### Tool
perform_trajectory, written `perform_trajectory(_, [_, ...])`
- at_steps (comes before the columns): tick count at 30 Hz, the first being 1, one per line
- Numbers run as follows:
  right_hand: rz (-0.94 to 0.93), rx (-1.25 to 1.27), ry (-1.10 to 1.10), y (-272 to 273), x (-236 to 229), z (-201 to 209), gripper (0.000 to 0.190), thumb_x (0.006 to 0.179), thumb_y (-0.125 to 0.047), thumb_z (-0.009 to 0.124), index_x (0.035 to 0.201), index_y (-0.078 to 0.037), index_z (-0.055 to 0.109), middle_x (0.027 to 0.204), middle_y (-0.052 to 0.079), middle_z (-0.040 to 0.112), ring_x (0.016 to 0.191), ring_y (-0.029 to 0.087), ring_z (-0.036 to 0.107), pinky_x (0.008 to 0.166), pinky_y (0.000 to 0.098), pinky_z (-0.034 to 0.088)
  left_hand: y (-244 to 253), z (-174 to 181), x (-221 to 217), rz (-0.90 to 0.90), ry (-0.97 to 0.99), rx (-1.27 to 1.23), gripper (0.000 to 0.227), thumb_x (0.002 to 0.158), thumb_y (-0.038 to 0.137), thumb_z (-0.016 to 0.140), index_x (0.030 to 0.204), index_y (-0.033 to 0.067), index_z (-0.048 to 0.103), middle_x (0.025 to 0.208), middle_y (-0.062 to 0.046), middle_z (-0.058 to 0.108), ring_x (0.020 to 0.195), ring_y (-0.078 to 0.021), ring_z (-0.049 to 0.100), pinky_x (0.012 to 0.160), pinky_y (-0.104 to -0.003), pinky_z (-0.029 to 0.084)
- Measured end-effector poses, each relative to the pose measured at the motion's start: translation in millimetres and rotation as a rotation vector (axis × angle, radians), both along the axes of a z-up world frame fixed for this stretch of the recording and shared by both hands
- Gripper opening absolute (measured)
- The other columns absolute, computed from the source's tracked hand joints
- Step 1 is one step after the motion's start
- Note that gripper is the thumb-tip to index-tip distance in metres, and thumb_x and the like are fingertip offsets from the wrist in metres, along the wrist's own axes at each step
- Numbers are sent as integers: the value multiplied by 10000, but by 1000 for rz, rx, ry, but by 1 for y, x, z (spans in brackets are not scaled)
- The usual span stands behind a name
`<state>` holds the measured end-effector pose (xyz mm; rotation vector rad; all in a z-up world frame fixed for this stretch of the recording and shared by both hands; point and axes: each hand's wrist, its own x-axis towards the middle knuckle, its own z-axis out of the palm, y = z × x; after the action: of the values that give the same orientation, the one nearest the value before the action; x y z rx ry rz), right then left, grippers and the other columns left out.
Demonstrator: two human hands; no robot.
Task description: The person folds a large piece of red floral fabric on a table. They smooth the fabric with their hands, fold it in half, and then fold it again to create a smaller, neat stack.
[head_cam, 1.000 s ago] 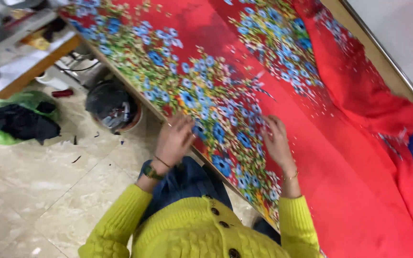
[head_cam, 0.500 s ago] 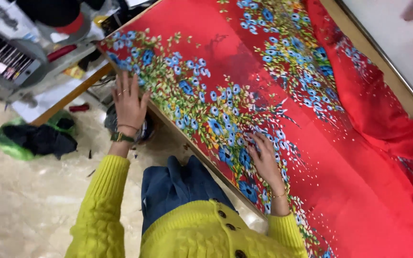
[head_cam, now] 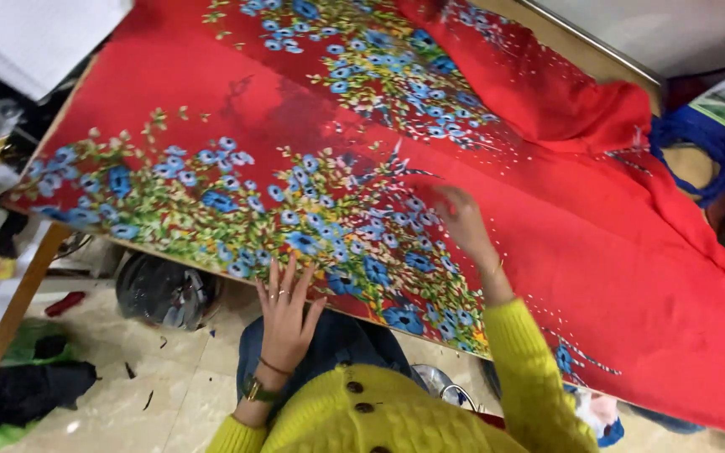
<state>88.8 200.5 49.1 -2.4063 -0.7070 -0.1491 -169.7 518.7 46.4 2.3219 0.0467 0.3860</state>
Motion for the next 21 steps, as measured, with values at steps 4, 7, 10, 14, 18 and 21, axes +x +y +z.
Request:
perform_trajectory(4, [-74,-7,-21,-66,104,-31,297,987,-46,583,1266,-45,685,1181,178,724,1073,322,676,924,414,504,-7,11,-5,-78,31,139,558,1046,440,484,1552,208,445,1703,-62,238,1599,-360,95,1234,-694,76])
perform_trajectory(7, [-307,-64,56,-83,166,-23,251,976,-115,541,1117,-77,745,1024,114,767,922,302,731,706,445,520,-21,14,-12,-70,1,163,595,1033,408,538,1581,222,401,1715,-43,212,1607,-355,88,1241,-689,71])
perform_trajectory(10, [-349,-231,-119,-108,210,-39,219,977,-180,622,1152,-135,745,1012,176,716,910,394,667,774,522,505,-38,18,-17,-61,34,156,610,1037,399,536,1595,223,362,1714,-46,191,1602,-341,74,1252,-678,60])
perform_trajectory(14, [-341,-369,-21,-105,232,-39,328,932,-301,697,1215,-136,687,1125,243,640,1061,464,595,856,593,466,-45,21,-19,0,75,182,630,1019,416,562,1593,250,361,1711,-35,201,1595,-347,87,1244,-682,56])
perform_trajectory(18, [-360,-433,25,-115,256,-42,491,829,-447,821,1236,-210,685,1099,212,673,1075,449,593,847,566,471,-51,20,-22,98,74,199,597,1024,401,550,1576,245,387,1709,-33,212,1595,-348,105,1245,-673,72])
perform_trajectory(21, [-370,-431,166,-107,252,-19,635,794,-557,805,1279,-183,634,1157,165,688,1200,463,517,947,603,367,-57,19,-22,119,106,193,589,1036,418,516,1584,261,372,1711,-24,195,1592,-353,88,1248,-663,40])
